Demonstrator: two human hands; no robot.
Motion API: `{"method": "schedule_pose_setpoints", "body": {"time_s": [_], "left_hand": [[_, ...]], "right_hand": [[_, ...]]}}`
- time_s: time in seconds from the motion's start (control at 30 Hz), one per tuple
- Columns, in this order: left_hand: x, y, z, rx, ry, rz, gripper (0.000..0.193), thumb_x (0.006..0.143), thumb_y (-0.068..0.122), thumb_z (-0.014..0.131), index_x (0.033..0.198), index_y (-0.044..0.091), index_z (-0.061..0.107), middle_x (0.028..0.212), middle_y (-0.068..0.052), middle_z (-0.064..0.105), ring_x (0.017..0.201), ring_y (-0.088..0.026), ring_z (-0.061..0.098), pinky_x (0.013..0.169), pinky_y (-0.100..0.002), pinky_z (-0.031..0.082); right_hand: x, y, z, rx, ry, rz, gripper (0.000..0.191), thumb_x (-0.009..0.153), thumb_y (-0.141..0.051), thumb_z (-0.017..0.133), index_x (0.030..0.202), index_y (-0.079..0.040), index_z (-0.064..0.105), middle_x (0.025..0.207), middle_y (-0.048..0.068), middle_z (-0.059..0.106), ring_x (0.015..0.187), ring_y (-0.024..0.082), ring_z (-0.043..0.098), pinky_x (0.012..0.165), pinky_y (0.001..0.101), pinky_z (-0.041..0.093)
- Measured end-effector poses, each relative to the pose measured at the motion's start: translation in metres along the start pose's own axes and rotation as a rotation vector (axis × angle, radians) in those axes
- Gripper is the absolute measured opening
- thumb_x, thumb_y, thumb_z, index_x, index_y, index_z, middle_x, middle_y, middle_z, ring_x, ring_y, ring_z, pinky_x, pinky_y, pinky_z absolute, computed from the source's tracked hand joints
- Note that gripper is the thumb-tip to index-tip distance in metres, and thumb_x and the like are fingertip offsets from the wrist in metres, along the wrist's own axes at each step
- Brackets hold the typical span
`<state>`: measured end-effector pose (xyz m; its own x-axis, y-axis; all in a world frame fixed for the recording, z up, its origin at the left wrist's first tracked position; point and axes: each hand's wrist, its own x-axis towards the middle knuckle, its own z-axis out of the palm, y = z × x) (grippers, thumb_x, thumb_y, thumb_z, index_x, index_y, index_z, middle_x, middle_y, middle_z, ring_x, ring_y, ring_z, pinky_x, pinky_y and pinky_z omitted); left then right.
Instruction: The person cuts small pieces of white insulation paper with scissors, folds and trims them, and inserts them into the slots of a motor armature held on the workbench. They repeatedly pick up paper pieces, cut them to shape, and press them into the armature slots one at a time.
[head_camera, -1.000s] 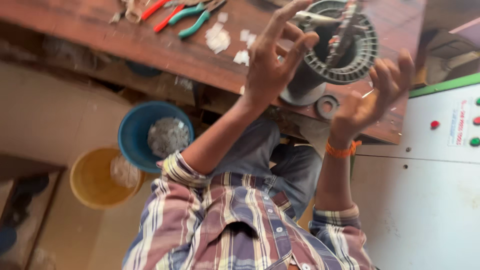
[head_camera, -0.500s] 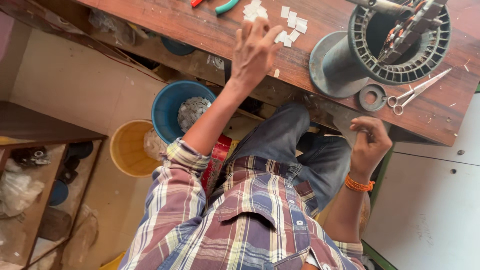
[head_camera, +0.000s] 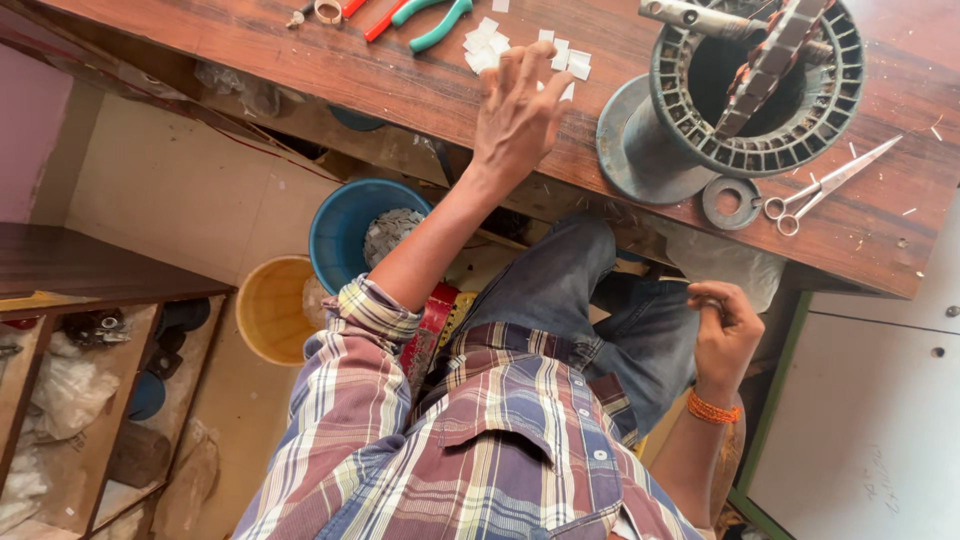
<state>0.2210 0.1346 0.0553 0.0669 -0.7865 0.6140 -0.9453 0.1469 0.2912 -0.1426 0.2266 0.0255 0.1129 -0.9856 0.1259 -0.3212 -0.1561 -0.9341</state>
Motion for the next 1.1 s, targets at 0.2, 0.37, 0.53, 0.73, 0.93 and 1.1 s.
{"method": "schedule_pose_setpoints", "body": {"time_s": [0.2, 0.37, 0.53, 0.73, 0.93, 1.1], "left_hand": [[0.01, 0.045, 0.027, 0.064, -0.105, 0.046, 0.026, 0.088, 0.025, 0.078, 0.102, 0.004, 0.07, 0.143, -0.014, 0.048, 0.131, -0.03, 0.04, 0.099, -0.048, 0.038], [-0.031, 0.071, 0.018, -0.185, -0.227, 0.063, 0.047, 0.085, 0.031, 0.081, 0.121, 0.003, 0.068, 0.135, -0.01, 0.053, 0.127, -0.03, 0.044, 0.097, -0.05, 0.038], [-0.054, 0.072, 0.019, -0.141, -0.214, 0.156, 0.041, 0.082, 0.018, 0.079, 0.121, 0.012, 0.068, 0.13, 0.001, 0.062, 0.115, -0.024, 0.053, 0.1, -0.046, 0.039], [-0.059, 0.093, 0.002, -0.358, -0.008, 0.07, 0.028, 0.083, 0.011, 0.081, 0.108, 0.019, 0.07, 0.105, 0.005, 0.071, 0.1, -0.022, 0.055, 0.096, -0.044, 0.037], [-0.084, 0.066, -0.016, -0.991, -0.415, -0.523, 0.026, 0.082, 0.013, 0.081, 0.105, 0.012, 0.07, 0.088, 0.002, 0.068, 0.088, -0.017, 0.059, 0.081, -0.031, 0.045], [-0.121, -0.001, -0.016, -1.353, -0.32, -0.54, 0.011, 0.086, 0.006, 0.079, 0.094, 0.004, 0.071, 0.093, 0.0, 0.066, 0.09, -0.013, 0.056, 0.081, -0.028, 0.046]], "right_hand": [[-0.002, 0.027, -0.022, 0.018, -0.022, 0.063, 0.026, 0.097, 0.016, 0.049, 0.105, 0.002, 0.07, 0.103, 0.006, 0.069, 0.092, 0.011, 0.066, 0.085, 0.022, 0.052], [-0.005, 0.056, -0.047, -0.018, -0.024, 0.142, 0.025, 0.098, 0.013, 0.052, 0.108, 0.001, 0.071, 0.1, 0.005, 0.07, 0.092, 0.011, 0.067, 0.084, 0.0233, 0.052], [0.011, 0.068, -0.042, 0.023, -0.036, 0.201, 0.017, 0.104, 0.003, 0.056, 0.107, 0.0, 0.072, 0.099, 0.004, 0.072, 0.087, 0.01, 0.066, 0.08, 0.0233, 0.052], [0.029, 0.013, 0.011, 0.456, -0.18, 0.248, 0.025, 0.105, -0.014, 0.054, 0.121, 0.001, 0.066, 0.108, 0.006, 0.071, 0.089, 0.013, 0.07, 0.086, 0.0296, 0.059], [0.029, -0.033, 0.104, 0.62, -0.206, 0.225, 0.027, 0.104, -0.014, 0.06, 0.123, 0.005, 0.066, 0.105, 0.009, 0.07, 0.095, 0.015, 0.07, 0.091, 0.0336, 0.061], [0.027, -0.042, 0.177, 0.601, -0.191, 0.385, 0.021, 0.096, -0.005, 0.069, 0.113, 0.008, 0.069, 0.1, 0.012, 0.074, 0.092, 0.018, 0.073, 0.089, 0.0351, 0.062]]}}
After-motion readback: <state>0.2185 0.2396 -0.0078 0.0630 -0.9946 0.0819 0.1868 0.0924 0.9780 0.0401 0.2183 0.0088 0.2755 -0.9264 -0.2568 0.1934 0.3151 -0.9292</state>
